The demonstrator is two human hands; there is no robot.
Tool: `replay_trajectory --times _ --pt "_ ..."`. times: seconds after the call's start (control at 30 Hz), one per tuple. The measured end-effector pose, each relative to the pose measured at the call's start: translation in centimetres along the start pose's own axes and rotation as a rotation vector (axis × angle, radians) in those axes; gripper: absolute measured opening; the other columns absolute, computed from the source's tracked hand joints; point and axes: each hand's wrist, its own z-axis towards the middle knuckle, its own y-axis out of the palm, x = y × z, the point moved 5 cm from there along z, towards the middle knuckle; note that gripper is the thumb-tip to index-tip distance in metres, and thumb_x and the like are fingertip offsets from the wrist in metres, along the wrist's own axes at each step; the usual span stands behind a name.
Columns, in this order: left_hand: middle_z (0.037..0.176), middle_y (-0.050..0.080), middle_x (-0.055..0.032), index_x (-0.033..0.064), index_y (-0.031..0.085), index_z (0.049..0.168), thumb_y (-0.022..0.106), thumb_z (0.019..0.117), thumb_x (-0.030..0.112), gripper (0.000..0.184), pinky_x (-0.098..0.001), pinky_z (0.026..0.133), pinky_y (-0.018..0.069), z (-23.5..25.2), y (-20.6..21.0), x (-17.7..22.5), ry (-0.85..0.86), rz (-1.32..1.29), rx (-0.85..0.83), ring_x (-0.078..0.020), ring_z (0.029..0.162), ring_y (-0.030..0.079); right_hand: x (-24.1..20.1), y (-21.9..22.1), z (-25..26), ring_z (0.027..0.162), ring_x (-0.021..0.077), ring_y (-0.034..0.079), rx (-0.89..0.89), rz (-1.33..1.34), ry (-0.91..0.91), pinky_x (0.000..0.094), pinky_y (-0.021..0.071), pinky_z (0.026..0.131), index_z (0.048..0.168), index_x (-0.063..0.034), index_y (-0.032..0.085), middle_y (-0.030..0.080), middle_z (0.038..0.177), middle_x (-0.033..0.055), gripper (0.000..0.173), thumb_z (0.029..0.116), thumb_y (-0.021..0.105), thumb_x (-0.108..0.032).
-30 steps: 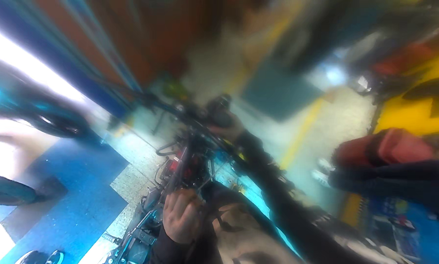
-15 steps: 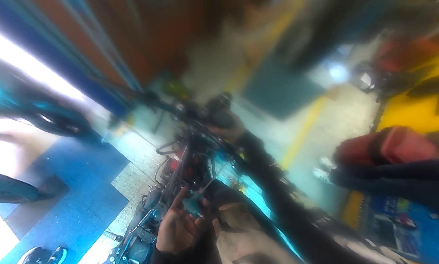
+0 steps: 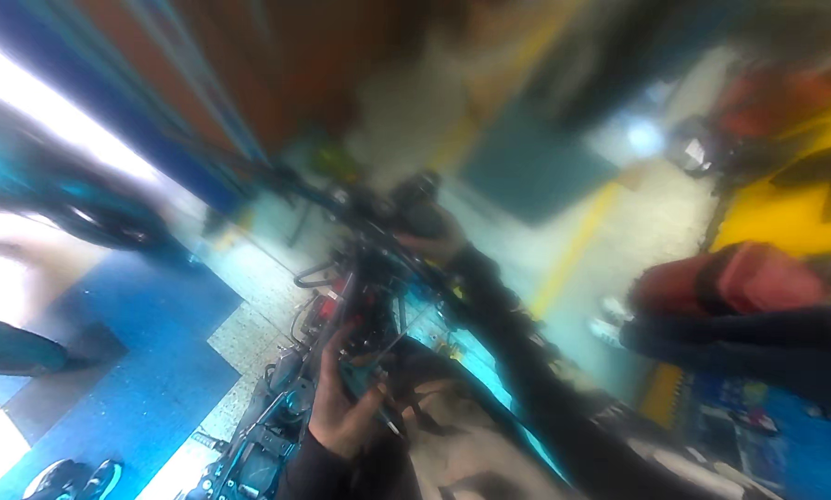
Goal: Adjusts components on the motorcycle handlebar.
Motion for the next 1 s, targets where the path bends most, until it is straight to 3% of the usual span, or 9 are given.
replay_trajectory --times 0.13,0.23,0.3,0.4,0.5,0.6,0.73,0.87,1.0 --pt "0.11 0.075 -0.0035 0.0151 0.029 0.155 0.071 0.0828 0.009 0.083 -0.0371 0.062 0.0657 0.3 -0.9 -0.6 0.175 0.364 -0.044 -0.0194 0.073 0.074 -0.3 -0.1 0.0 0.103 0.012 0.068 0.002 -0.019 0.0 0.0312 0.0563 0.096 0.127 0.0048 0.06 0.07 0.113 0.013 0.057 0.0782 0.087 -0.01" --pt "0.114 0.073 -0.0119 0.0177 0.019 0.159 0.072 0.0817 0.002 0.096 -0.042 0.065 0.0662 0.5 -0.8 -0.5 0.097 0.149 -0.076 -0.0281 0.076 0.074 -0.4 -0.1 0.0 0.102 0.0108 0.068 -0.004 -0.028 -0.003 0.0302 0.0566 0.095 0.126 0.0046 0.06 0.07 0.112 0.0122 0.057 0.0781 0.087 -0.01" --pt "0.111 0.072 -0.0205 0.0176 0.018 0.16 0.071 0.0817 -0.002 0.097 -0.0444 0.067 0.0655 0.6 -0.7 -1.0 -0.103 -0.154 -0.043 -0.0324 0.076 0.074 -0.5 -0.1 0.0 0.1 0.0094 0.068 -0.005 -0.032 -0.016 0.0289 0.0568 0.094 0.125 0.0046 0.061 0.071 0.111 0.0112 0.056 0.0773 0.087 -0.01" --pt "0.092 0.072 -0.0165 0.0099 0.043 0.151 0.061 0.0913 0.004 0.062 -0.0286 0.051 0.0535 0.8 0.4 -2.4 -0.399 -0.492 0.009 -0.0147 0.054 0.061 -0.4 -0.1 0.1 0.096 0.0071 0.069 -0.003 -0.051 -0.022 0.0272 0.0579 0.091 0.124 0.0037 0.061 0.071 0.107 0.0087 0.056 0.0769 0.087 -0.013" --pt "0.06 0.059 -0.0054 0.0059 0.058 0.138 0.055 0.1004 0.02 0.04 -0.0224 0.041 0.0443 1.1 1.4 -1.8 -0.477 -0.434 -0.032 -0.0077 0.041 0.049 -0.2 -0.1 0.2 0.097 0.0055 0.067 0.004 -0.084 -0.015 0.0265 0.0565 0.092 0.125 0.0032 0.061 0.071 0.109 0.0076 0.057 0.0769 0.086 -0.014" --pt "0.054 0.056 -0.0061 0.0019 0.067 0.124 0.069 0.0922 0.01 0.033 -0.0259 0.041 0.0466 1.0 1.2 -1.5 -0.417 -0.201 0.028 -0.0114 0.041 0.051 -0.2 0.2 -0.1 0.098 0.0049 0.067 0.033 -0.09 -0.016 0.0258 0.0564 0.092 0.122 0.0019 0.062 0.07 0.109 0.0065 0.055 0.0758 0.086 -0.015" --pt "0.065 0.067 -0.0055 0.0063 0.074 0.114 0.071 0.0904 0.011 0.025 -0.0291 0.048 0.0537 1.5 0.3 -1.3 -0.254 0.19 -0.014 -0.0133 0.048 0.059 -0.5 0.1 -0.3 0.092 0.005 0.068 0.078 -0.058 -0.039 0.0258 0.0583 0.087 0.117 0.0009 0.064 0.071 0.103 0.005 0.049 0.0751 0.085 -0.014" --pt "0.088 0.075 -0.0006 0.011 0.075 0.115 0.071 0.0892 0.015 0.027 -0.0274 0.066 0.0592 2.2 -0.4 -0.7 -0.012 0.513 -0.112 -0.0058 0.068 0.067 -0.7 0.2 -0.2 0.087 0.0041 0.068 0.063 -0.063 -0.025 0.025 0.0592 0.083 0.117 0.001 0.063 0.07 0.101 0.0042 0.049 0.0764 0.085 -0.014" --pt "0.084 0.075 -0.0046 0.0064 0.074 0.119 0.068 0.091 0.016 0.03 -0.0296 0.065 0.0595 2.8 -0.7 -0.3 0.231 0.667 -0.224 -0.0082 0.068 0.069 -0.6 0.3 -0.2 0.08 0.0074 0.067 0.058 0.009 0.014 0.028 0.0609 0.075 0.117 0.0007 0.061 0.069 0.098 0.0046 0.05 0.0756 0.084 -0.012"
